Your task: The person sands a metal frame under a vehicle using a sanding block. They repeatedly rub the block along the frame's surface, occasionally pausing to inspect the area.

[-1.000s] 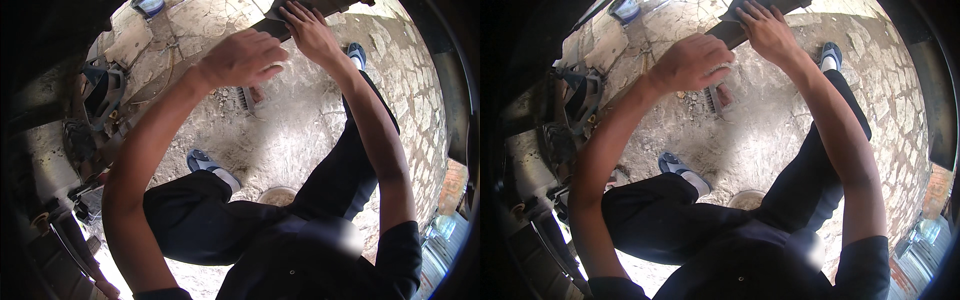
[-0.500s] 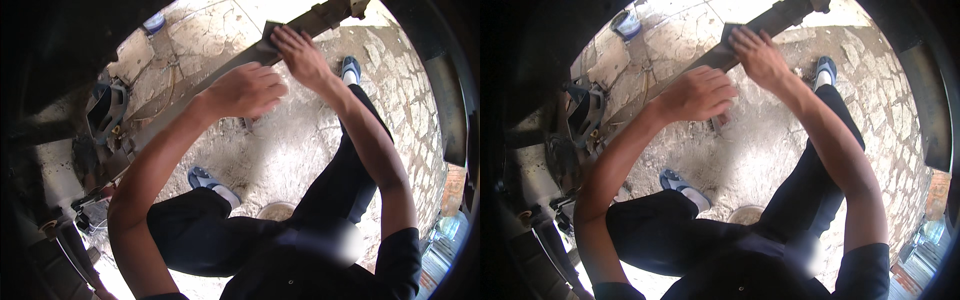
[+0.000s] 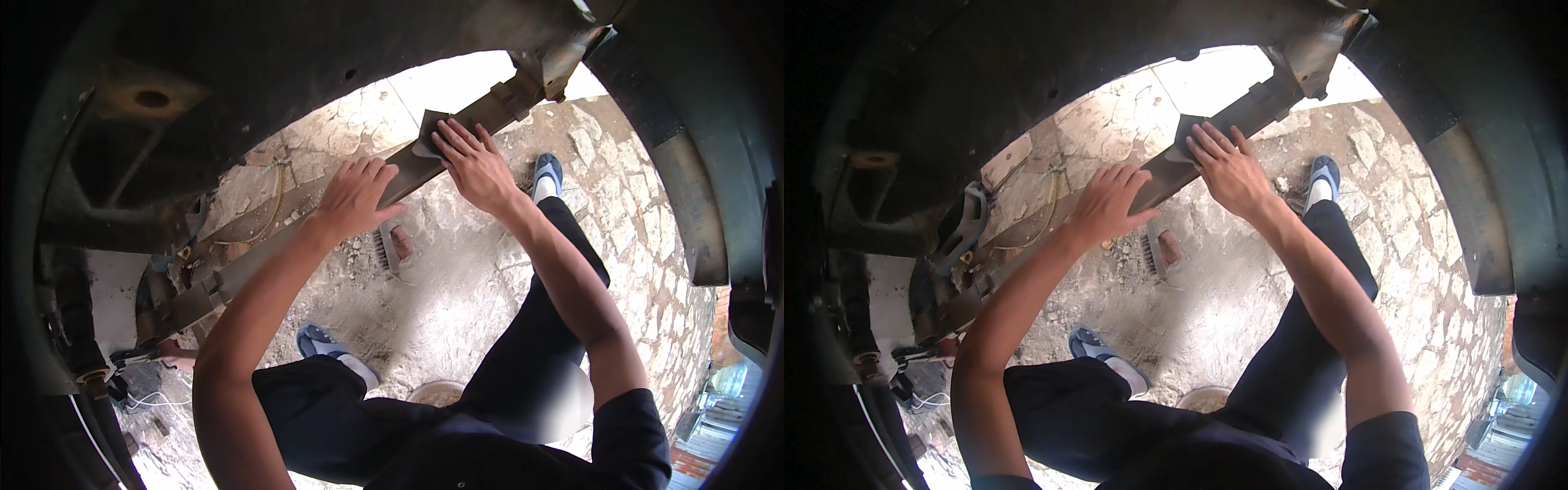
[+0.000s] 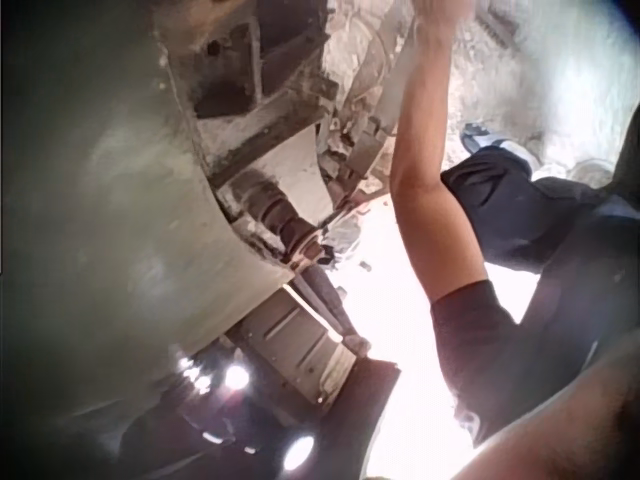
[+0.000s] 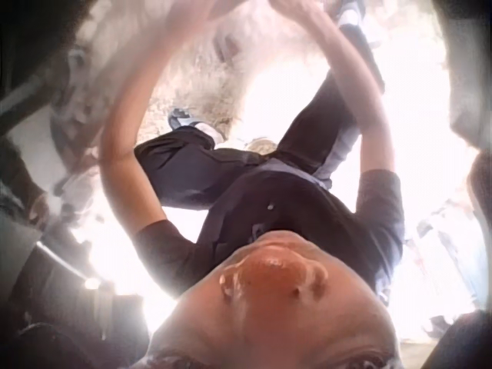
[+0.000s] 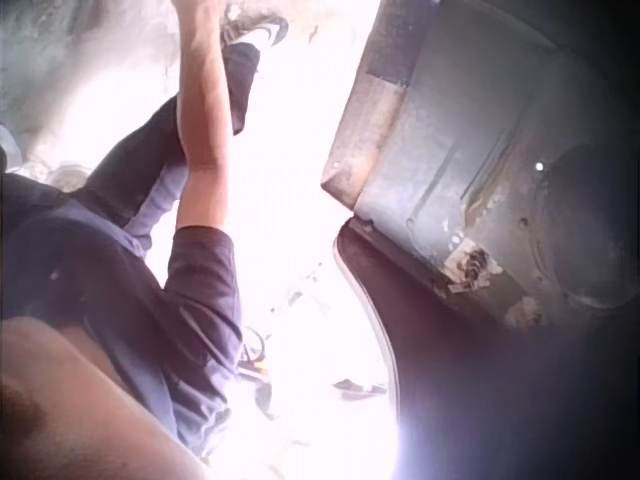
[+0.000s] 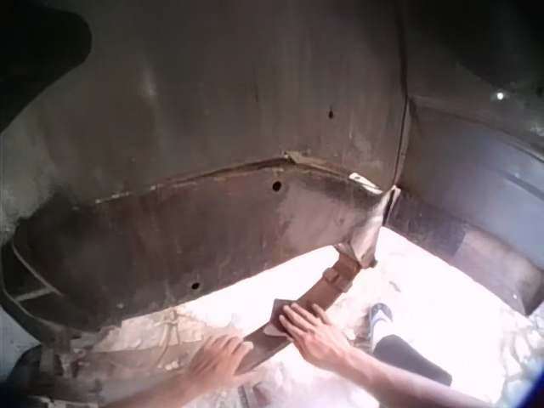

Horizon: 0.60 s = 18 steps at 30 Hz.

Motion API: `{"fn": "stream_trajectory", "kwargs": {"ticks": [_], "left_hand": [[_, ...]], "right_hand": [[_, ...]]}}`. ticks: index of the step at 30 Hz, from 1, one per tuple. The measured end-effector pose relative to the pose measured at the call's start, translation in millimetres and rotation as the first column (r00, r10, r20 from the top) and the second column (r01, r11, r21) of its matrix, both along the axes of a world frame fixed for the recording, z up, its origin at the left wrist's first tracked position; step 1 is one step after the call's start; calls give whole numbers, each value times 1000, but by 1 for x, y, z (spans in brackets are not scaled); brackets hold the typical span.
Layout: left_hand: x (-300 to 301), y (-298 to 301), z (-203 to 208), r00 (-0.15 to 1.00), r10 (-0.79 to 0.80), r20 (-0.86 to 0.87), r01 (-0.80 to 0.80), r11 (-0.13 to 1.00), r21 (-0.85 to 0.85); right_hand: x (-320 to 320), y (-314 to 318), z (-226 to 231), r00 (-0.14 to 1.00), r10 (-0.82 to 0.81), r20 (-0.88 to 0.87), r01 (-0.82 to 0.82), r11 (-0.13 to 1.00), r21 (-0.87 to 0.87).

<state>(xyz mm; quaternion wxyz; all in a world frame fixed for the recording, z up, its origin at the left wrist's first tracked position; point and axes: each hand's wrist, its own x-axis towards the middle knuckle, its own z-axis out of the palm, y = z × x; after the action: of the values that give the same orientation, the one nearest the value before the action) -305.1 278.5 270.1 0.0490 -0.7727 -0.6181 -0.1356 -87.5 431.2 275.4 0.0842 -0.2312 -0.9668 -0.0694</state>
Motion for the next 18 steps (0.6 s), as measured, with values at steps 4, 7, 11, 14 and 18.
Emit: {"fn": "stream_trajectory", "kwargs": {"ticks": [4, 7, 11, 14, 18], "left_hand": [[-3, 3, -2, 999, 35, -18, -35, 999, -4], [-2, 2, 2, 996, 87, -33, -89, 994, -56], [-5, 4, -2, 995, 92, -31, -93, 995, -43], [-8, 6, 0, 993, 107, -44, -110, 991, -81], [-9, 5, -4, 995, 93, -40, -96, 993, -70]], "right_hand": [[-4, 2, -1, 988, -148, 31, 149, 988, -48], [-1, -2, 1, 996, -56, -73, 51, 996, -68], [-4, 1, -6, 990, -84, -112, 82, 996, -27], [-2, 4, -8, 993, -82, -89, 79, 996, -44], [-2, 4, -1, 987, -96, -128, 93, 995, -27]]}}
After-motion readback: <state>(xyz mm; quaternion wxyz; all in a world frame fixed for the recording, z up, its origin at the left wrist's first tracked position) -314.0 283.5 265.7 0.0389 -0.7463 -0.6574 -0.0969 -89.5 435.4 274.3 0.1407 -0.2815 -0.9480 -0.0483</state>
